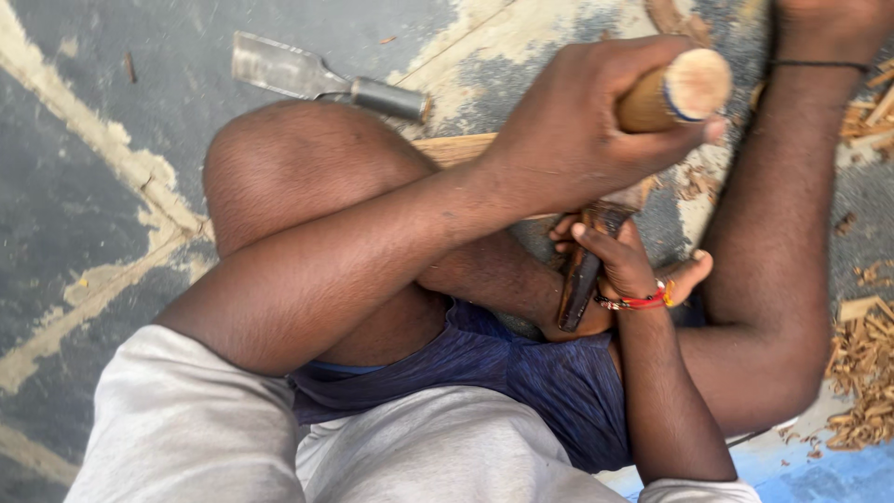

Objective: The person sits on the floor and carves a piece of wood using a chisel and a wooden mallet. They then measure and mark the wood with a tape measure and pencil.

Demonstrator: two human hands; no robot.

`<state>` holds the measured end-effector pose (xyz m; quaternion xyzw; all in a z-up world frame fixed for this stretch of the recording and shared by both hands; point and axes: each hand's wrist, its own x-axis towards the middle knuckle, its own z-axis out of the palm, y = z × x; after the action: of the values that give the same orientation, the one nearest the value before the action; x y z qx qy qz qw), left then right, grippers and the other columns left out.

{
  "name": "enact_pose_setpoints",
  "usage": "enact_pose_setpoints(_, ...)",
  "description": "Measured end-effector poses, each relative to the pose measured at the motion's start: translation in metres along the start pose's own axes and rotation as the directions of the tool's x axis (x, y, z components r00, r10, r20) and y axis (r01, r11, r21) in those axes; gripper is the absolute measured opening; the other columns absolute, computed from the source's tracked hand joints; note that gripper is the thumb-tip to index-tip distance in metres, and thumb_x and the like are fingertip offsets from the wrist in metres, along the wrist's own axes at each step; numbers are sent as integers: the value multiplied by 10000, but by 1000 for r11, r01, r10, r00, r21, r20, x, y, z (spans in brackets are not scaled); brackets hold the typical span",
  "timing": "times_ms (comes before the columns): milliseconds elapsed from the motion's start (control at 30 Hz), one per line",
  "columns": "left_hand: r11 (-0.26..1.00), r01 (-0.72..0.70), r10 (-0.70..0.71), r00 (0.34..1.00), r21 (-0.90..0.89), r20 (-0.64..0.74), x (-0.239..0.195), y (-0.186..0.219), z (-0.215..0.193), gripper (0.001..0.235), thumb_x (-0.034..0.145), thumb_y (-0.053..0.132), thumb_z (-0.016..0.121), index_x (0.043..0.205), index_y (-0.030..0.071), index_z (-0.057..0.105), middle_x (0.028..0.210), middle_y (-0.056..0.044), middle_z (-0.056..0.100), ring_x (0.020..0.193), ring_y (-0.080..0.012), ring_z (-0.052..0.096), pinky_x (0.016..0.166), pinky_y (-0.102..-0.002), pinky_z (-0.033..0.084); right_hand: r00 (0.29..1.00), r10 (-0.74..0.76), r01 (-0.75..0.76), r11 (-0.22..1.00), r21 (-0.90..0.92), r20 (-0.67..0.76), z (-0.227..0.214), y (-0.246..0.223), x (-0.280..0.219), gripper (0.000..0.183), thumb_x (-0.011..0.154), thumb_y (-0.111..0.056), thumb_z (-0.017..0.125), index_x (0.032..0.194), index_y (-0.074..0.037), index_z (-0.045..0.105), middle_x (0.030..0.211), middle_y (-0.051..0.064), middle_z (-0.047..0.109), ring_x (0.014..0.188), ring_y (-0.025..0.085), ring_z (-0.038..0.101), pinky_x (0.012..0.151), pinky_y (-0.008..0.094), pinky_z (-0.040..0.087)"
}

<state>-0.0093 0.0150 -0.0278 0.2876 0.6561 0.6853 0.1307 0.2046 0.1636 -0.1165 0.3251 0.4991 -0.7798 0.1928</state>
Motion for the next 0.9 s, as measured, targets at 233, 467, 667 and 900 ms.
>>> enact_pose_setpoints(233,999,11,-7,994,-33,113,3,11,-13,279,1060,338,770,1087,76,680,889,-14,741,758,-88,762,672,-242,629,999,-32,27,994,-107,-44,2,1,3,394,901,-192,762,1205,19,625,950,96,735,871,170,704,790,300,574)
enact_pose_setpoints(467,995,-69,54,982,75,183,4,-2,-17,293,1110,304,726,945,93,609,759,14,638,676,-59,645,595,-242,558,973,-197,153,943,-297,-121,8,8,4,326,878,-258,816,1042,-41,637,842,2,665,761,94,647,688,246,537)
enact_pose_setpoints(667,990,-50,25,983,131,183,3,-14,-23,325,1121,320,710,908,105,591,708,20,592,627,-47,607,542,-236,540,972,-191,129,923,-363,-139,14,-1,-2,328,879,-303,816,984,-58,625,784,-6,652,716,82,648,657,240,538)
enact_pose_setpoints(900,990,17,-45,979,140,200,7,-16,-28,333,1117,350,675,903,105,604,726,-2,647,651,-71,680,606,-243,631,969,-229,185,921,-343,-92,13,3,-1,293,897,-283,799,961,-55,626,755,-9,658,665,82,629,603,242,525)
